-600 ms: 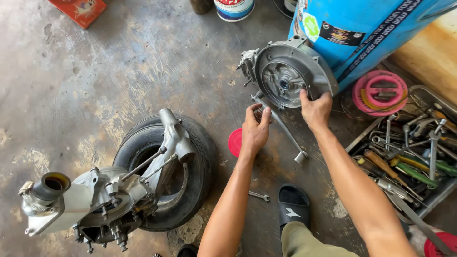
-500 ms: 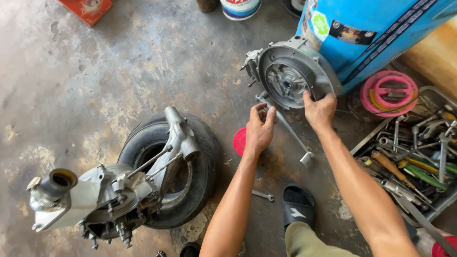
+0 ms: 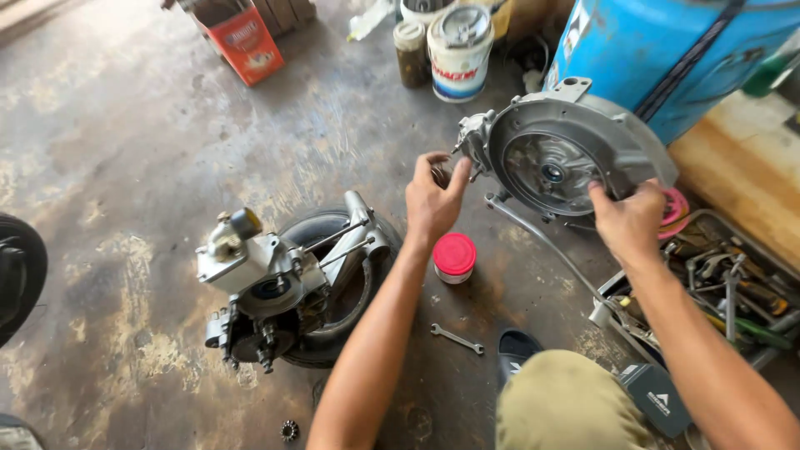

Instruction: The person sits on the workshop floor with a scooter engine on their lap and uses wrenches to loosen bolts around the round engine fan cover. They reposition the cover, work on fasteners around its edge, and lift and turn the cover while continuing to loosen bolts by hand and with the wrenches.

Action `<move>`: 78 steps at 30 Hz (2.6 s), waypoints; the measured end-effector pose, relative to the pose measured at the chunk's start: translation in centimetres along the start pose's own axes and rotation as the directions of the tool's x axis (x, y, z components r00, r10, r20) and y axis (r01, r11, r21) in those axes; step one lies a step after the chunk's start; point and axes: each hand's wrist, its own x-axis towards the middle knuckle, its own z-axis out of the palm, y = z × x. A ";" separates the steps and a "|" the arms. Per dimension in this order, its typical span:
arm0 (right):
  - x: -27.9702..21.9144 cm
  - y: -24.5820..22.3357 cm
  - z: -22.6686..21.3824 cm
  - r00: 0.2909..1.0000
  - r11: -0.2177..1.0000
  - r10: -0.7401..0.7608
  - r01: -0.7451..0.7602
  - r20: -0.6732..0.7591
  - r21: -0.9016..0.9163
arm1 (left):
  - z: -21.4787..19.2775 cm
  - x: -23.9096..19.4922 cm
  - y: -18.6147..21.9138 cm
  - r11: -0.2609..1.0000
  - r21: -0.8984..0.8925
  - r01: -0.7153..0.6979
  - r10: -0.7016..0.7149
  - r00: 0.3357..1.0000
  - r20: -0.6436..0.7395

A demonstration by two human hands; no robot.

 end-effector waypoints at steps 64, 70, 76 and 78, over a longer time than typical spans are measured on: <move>-10.4 -32.0 -6.5 0.713 0.940 -0.337 0.298 0.615 0.169 | -24.1 -29.0 4.6 0.907 -0.018 0.422 -0.415 0.882 -0.225; -17.7 -36.4 -7.3 0.480 0.766 -0.639 0.325 0.601 0.555 | -24.0 -28.5 5.6 0.959 0.066 0.274 -0.251 0.937 -0.241; -19.6 -35.0 -5.6 0.266 0.602 -0.796 0.442 0.543 0.666 | -24.8 -28.5 6.0 0.928 0.239 0.287 -0.248 0.952 -0.180; -20.3 -34.5 -5.3 0.264 0.552 -0.827 0.548 0.496 0.629 | -25.5 -28.6 5.9 0.899 0.377 0.222 -0.136 0.961 -0.241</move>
